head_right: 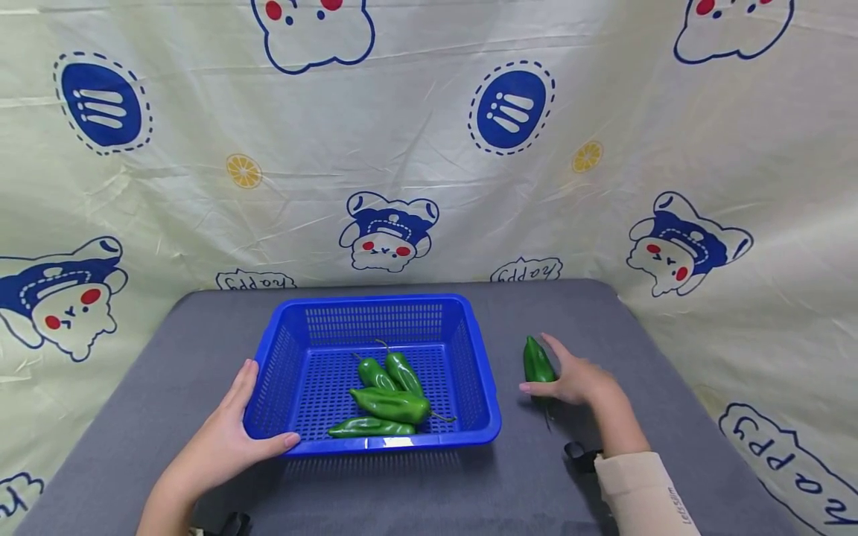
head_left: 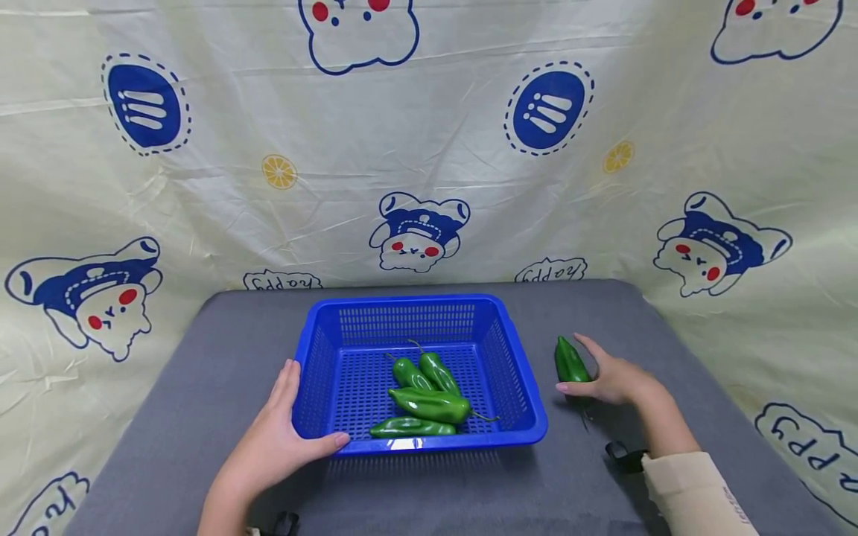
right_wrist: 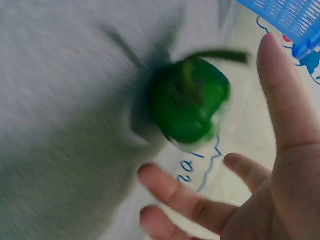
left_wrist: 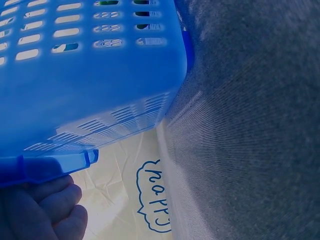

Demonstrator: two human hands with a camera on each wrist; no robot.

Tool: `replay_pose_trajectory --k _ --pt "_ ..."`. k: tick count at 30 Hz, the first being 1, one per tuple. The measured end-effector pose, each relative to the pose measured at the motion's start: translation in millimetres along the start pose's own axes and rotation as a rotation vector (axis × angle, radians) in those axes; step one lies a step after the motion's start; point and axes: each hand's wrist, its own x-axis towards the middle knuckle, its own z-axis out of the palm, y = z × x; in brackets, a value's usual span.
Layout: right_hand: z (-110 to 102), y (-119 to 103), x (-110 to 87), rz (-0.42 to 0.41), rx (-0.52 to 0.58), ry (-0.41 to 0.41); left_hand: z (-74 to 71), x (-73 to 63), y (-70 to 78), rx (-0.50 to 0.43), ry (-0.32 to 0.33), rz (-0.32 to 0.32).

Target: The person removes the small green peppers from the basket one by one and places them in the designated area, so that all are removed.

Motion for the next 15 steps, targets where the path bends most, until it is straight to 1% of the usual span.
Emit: replay_pose_trajectory --k 2,5,9,12,15 --pt "-5.4 -1.8 -2.5 0.014 -0.037 0.017 0.0 0.1 -0.6 0.001 0.002 0.005" --pt "-11.9 -9.2 -4.9 -0.030 -0.050 0.097 0.0 0.2 -1.3 0.001 0.008 0.013" --pt "-17.2 -30.5 -6.6 -0.157 0.065 0.216 -0.1 0.0 -1.8 0.000 0.011 0.015" --pt "-19.3 -51.2 -9.1 -0.261 0.163 0.280 -0.2 -0.1 -1.2 0.001 0.004 0.008" --pt "-17.2 -72.8 -11.7 -0.356 0.218 0.331 -0.2 0.2 -0.2 -0.001 -0.003 0.000"
